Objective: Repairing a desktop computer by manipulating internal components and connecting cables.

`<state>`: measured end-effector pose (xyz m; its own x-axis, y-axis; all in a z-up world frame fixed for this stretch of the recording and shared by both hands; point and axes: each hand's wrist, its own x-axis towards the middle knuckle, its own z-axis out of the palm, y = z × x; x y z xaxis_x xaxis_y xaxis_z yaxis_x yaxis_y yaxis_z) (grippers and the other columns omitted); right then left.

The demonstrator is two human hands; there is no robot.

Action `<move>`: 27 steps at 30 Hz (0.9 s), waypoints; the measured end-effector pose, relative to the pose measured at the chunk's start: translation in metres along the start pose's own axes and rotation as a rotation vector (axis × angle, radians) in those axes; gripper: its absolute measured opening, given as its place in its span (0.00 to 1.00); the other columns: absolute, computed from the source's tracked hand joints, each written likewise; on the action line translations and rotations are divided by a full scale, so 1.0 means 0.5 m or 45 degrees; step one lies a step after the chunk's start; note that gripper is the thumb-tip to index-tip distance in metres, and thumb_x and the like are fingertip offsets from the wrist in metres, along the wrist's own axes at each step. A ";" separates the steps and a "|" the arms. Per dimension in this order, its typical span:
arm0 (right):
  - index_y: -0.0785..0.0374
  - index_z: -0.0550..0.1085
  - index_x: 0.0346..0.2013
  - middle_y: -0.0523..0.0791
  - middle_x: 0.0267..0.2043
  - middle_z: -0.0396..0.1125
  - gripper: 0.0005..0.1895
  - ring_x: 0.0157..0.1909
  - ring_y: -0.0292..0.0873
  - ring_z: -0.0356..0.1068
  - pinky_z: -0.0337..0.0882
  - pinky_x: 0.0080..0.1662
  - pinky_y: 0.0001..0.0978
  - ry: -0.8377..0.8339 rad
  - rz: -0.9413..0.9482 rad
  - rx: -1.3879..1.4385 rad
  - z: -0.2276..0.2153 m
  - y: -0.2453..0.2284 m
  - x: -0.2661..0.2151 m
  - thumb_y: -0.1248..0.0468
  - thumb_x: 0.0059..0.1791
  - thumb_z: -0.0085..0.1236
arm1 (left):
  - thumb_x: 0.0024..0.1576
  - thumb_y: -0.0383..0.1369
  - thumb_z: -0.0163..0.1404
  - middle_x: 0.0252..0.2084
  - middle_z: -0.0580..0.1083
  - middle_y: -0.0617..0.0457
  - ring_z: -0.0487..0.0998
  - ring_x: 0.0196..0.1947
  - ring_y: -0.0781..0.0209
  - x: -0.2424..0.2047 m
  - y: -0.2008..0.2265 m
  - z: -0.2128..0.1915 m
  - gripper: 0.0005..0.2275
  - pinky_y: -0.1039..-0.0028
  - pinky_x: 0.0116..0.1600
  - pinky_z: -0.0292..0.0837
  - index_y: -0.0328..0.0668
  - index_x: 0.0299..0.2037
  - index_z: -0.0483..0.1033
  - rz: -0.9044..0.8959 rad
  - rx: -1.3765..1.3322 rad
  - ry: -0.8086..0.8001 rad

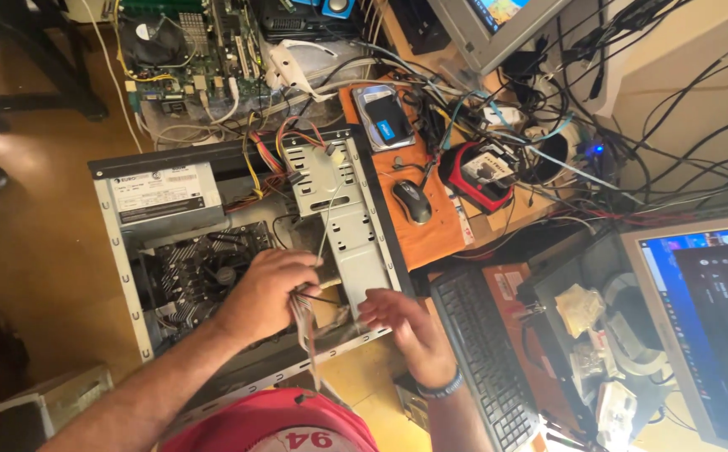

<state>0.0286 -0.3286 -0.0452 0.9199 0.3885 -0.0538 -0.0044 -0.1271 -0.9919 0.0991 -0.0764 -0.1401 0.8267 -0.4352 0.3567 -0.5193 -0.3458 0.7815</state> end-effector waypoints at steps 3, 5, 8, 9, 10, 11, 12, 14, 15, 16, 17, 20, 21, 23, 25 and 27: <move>0.70 0.69 0.60 0.49 0.50 0.74 0.33 0.47 0.42 0.76 0.78 0.49 0.33 0.158 0.165 -0.223 0.007 0.055 0.008 0.45 0.53 0.48 | 0.49 0.28 0.63 0.53 0.80 0.49 0.77 0.58 0.52 -0.027 -0.019 -0.022 0.05 0.51 0.67 0.64 0.48 0.35 0.82 -0.086 0.066 -0.110; 0.67 0.70 0.60 0.47 0.49 0.75 0.31 0.45 0.39 0.76 0.79 0.48 0.31 0.191 0.220 -0.359 0.020 0.070 0.017 0.47 0.51 0.55 | 0.48 0.27 0.63 0.57 0.78 0.51 0.75 0.61 0.53 -0.042 -0.031 -0.038 0.08 0.51 0.70 0.61 0.48 0.36 0.83 -0.148 0.111 -0.220; 0.65 0.73 0.54 0.48 0.47 0.76 0.36 0.44 0.43 0.79 0.81 0.43 0.33 0.092 0.135 -0.724 0.052 0.060 0.030 0.36 0.50 0.48 | 0.38 0.21 0.65 0.67 0.71 0.57 0.65 0.69 0.54 -0.057 -0.048 -0.060 0.26 0.43 0.73 0.48 0.55 0.48 0.82 -0.219 0.326 -0.437; 0.65 0.73 0.53 0.49 0.47 0.75 0.35 0.43 0.44 0.79 0.81 0.43 0.34 0.045 0.115 -0.695 0.062 0.059 0.031 0.36 0.50 0.48 | 0.40 0.23 0.65 0.69 0.67 0.53 0.63 0.69 0.49 -0.057 -0.051 -0.067 0.25 0.40 0.74 0.46 0.58 0.50 0.82 -0.237 0.421 -0.499; 0.65 0.73 0.52 0.50 0.46 0.74 0.35 0.43 0.45 0.78 0.82 0.43 0.34 -0.003 0.093 -0.667 0.072 0.059 0.033 0.37 0.51 0.48 | 0.42 0.24 0.65 0.71 0.64 0.49 0.61 0.70 0.45 -0.056 -0.055 -0.076 0.25 0.38 0.74 0.43 0.62 0.51 0.81 -0.254 0.518 -0.559; 0.65 0.73 0.52 0.50 0.46 0.74 0.35 0.43 0.45 0.78 0.82 0.43 0.34 -0.008 0.091 -0.668 0.081 0.064 0.033 0.37 0.51 0.48 | 0.42 0.24 0.65 0.71 0.64 0.49 0.61 0.70 0.45 -0.049 -0.053 -0.089 0.25 0.38 0.74 0.43 0.62 0.51 0.81 -0.258 0.518 -0.555; 0.67 0.71 0.53 0.52 0.47 0.74 0.36 0.43 0.47 0.79 0.82 0.43 0.36 -0.053 0.085 -0.720 0.090 0.068 0.032 0.36 0.51 0.46 | 0.44 0.27 0.64 0.72 0.61 0.45 0.60 0.70 0.40 -0.043 -0.050 -0.101 0.22 0.39 0.76 0.42 0.61 0.50 0.81 -0.278 0.565 -0.584; 0.68 0.70 0.54 0.54 0.48 0.74 0.37 0.43 0.49 0.79 0.83 0.42 0.38 -0.100 0.082 -0.773 0.103 0.068 0.029 0.36 0.52 0.44 | 0.47 0.30 0.64 0.73 0.58 0.41 0.59 0.70 0.35 -0.028 -0.042 -0.126 0.19 0.41 0.77 0.41 0.60 0.49 0.82 -0.298 0.607 -0.613; 0.66 0.71 0.55 0.51 0.47 0.73 0.35 0.43 0.47 0.78 0.80 0.43 0.37 -0.107 0.075 -0.771 0.107 0.064 0.028 0.37 0.52 0.45 | 0.46 0.33 0.66 0.72 0.60 0.41 0.60 0.70 0.38 -0.020 -0.037 -0.140 0.18 0.43 0.76 0.46 0.57 0.48 0.81 -0.247 0.780 -0.690; 0.64 0.71 0.55 0.48 0.46 0.73 0.33 0.43 0.45 0.77 0.78 0.43 0.37 -0.114 0.069 -0.768 0.112 0.059 0.027 0.38 0.53 0.46 | 0.44 0.36 0.68 0.70 0.62 0.41 0.61 0.70 0.41 -0.013 -0.031 -0.154 0.19 0.45 0.76 0.51 0.54 0.47 0.80 -0.195 0.954 -0.766; 0.64 0.71 0.55 0.48 0.46 0.73 0.33 0.43 0.45 0.77 0.78 0.43 0.37 -0.115 0.073 -0.768 0.115 0.060 0.024 0.38 0.53 0.46 | 0.44 0.36 0.68 0.70 0.62 0.41 0.61 0.70 0.41 -0.014 -0.041 -0.156 0.19 0.45 0.76 0.51 0.54 0.47 0.80 -0.196 0.950 -0.768; 0.64 0.71 0.55 0.48 0.45 0.73 0.33 0.41 0.46 0.76 0.77 0.42 0.38 -0.103 0.031 -0.826 0.120 0.058 0.020 0.38 0.53 0.45 | 0.45 0.35 0.67 0.66 0.67 0.43 0.63 0.71 0.42 -0.009 -0.064 -0.164 0.18 0.45 0.76 0.51 0.56 0.47 0.79 -0.176 0.997 -0.885; 0.65 0.71 0.54 0.49 0.44 0.74 0.33 0.42 0.47 0.76 0.79 0.42 0.39 -0.097 0.006 -0.835 0.121 0.056 0.017 0.38 0.54 0.44 | 0.46 0.37 0.68 0.63 0.69 0.47 0.65 0.66 0.48 -0.005 -0.067 -0.169 0.22 0.50 0.74 0.55 0.57 0.51 0.77 -0.163 1.069 -1.017; 0.66 0.72 0.53 0.49 0.44 0.74 0.33 0.43 0.47 0.77 0.80 0.43 0.40 -0.091 -0.013 -0.844 0.121 0.053 0.012 0.38 0.54 0.43 | 0.47 0.38 0.69 0.60 0.70 0.51 0.68 0.62 0.54 0.009 -0.058 -0.187 0.26 0.55 0.71 0.59 0.58 0.55 0.74 -0.147 1.134 -1.153; 0.65 0.72 0.54 0.49 0.46 0.74 0.28 0.47 0.48 0.76 0.78 0.47 0.41 -0.043 -0.078 -0.852 0.122 0.052 0.005 0.43 0.55 0.48 | 0.50 0.35 0.66 0.55 0.73 0.56 0.69 0.61 0.56 0.027 -0.036 -0.212 0.25 0.50 0.81 0.44 0.57 0.58 0.72 -0.294 0.920 -1.193; 0.65 0.73 0.54 0.50 0.47 0.74 0.25 0.50 0.50 0.75 0.76 0.51 0.42 -0.010 -0.087 -0.896 0.122 0.060 -0.004 0.47 0.54 0.52 | 0.56 0.29 0.57 0.54 0.75 0.55 0.75 0.50 0.58 0.073 0.013 -0.249 0.25 0.61 0.67 0.63 0.63 0.64 0.68 -0.582 0.710 -1.253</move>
<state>0.0025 -0.2776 -0.0817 0.9061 0.4232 0.0025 0.3107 -0.6611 -0.6830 0.1529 0.0090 -0.0582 0.5659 -0.5400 -0.6231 -0.4455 -0.8361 0.3200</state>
